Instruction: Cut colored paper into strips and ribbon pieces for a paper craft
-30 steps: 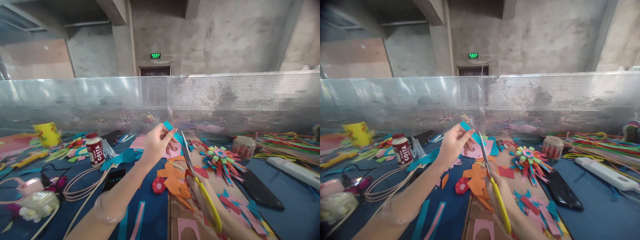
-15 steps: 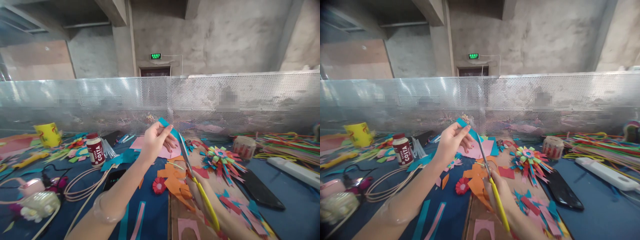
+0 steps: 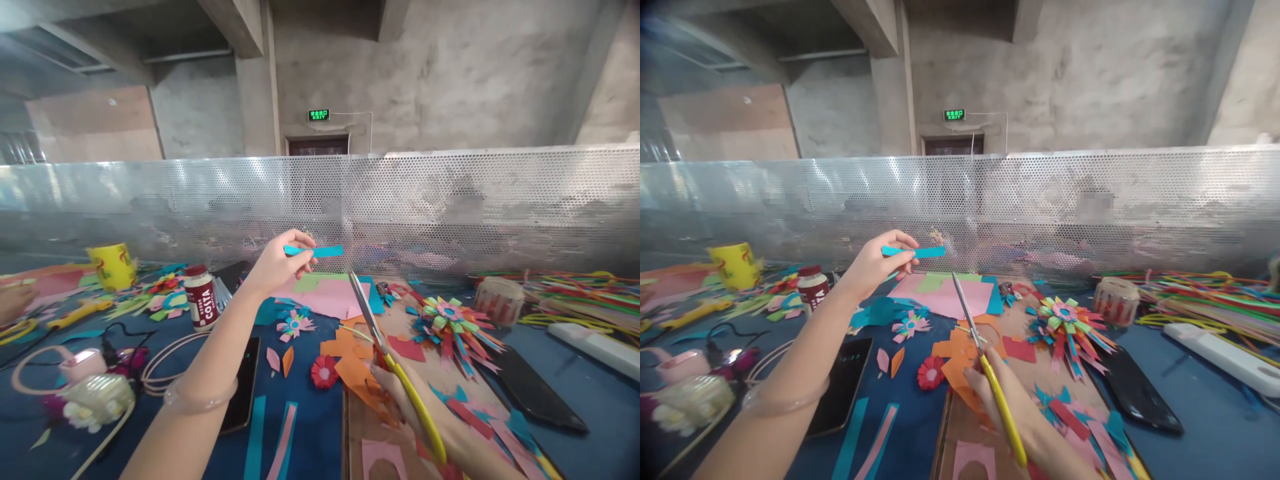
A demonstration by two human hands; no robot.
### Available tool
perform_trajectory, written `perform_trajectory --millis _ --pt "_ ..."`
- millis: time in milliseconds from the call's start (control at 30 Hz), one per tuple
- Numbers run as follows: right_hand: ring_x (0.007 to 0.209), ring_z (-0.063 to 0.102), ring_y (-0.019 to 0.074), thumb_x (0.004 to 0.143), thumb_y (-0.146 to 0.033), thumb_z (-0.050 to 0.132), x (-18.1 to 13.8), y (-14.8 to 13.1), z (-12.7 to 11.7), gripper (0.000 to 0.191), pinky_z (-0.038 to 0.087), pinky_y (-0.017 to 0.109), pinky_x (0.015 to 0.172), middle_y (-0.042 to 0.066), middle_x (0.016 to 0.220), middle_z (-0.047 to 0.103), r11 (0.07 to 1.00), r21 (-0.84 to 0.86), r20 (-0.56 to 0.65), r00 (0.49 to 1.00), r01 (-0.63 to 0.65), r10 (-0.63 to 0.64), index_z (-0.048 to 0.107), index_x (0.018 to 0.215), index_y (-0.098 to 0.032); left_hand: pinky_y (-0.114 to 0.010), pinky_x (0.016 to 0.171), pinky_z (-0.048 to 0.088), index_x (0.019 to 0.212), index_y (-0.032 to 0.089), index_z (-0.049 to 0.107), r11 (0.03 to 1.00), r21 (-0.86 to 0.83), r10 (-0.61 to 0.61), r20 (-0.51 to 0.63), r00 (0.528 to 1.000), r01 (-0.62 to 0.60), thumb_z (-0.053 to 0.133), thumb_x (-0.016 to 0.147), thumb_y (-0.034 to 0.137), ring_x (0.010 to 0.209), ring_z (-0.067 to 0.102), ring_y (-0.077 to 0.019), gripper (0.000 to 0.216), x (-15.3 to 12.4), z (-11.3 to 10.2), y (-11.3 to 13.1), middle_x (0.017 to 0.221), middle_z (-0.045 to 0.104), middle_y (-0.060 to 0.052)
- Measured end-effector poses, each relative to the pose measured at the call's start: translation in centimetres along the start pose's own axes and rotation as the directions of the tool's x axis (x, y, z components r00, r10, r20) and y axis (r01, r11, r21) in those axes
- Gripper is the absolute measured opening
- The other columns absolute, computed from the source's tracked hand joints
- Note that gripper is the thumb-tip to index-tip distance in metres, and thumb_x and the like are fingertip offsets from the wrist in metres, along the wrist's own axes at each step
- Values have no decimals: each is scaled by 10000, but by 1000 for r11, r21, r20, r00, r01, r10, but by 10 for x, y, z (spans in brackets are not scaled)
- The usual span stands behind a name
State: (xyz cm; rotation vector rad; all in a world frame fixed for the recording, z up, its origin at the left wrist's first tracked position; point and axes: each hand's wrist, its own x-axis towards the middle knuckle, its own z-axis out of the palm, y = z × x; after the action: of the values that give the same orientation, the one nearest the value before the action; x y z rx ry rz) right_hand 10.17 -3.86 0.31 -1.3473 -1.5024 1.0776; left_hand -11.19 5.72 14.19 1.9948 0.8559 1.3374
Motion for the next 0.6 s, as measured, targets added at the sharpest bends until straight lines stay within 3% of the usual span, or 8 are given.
perform_trajectory --millis 167,333,600 --pt "535 426 92 795 -422 451 -2 2 1 217 377 184 504 -53 615 421 998 -56 30 999 14 -12 465 801 -206 -207 491 460 871 189 525 980 190 30 123 992 -54 539 781 252 594 574 -97 111 -5 -8 6 769 622 -29" --pt "503 398 87 806 -478 420 0 5 9 283 350 189 475 -45 625 428 999 -25 -75 997 26 -28 458 809 -198 -208 510 479 874 186 540 969 227 43 241 970 -100 530 794 256 545 574 -73 107 -9 -5 12 841 617 -21" --pt "459 319 73 799 -491 399 -2 1 9 320 312 187 422 -62 569 358 995 -87 -56 997 46 -51 353 651 -212 -194 527 477 872 191 571 932 316 86 283 955 -178 523 797 285 597 581 -82 130 -13 5 16 849 632 -12"
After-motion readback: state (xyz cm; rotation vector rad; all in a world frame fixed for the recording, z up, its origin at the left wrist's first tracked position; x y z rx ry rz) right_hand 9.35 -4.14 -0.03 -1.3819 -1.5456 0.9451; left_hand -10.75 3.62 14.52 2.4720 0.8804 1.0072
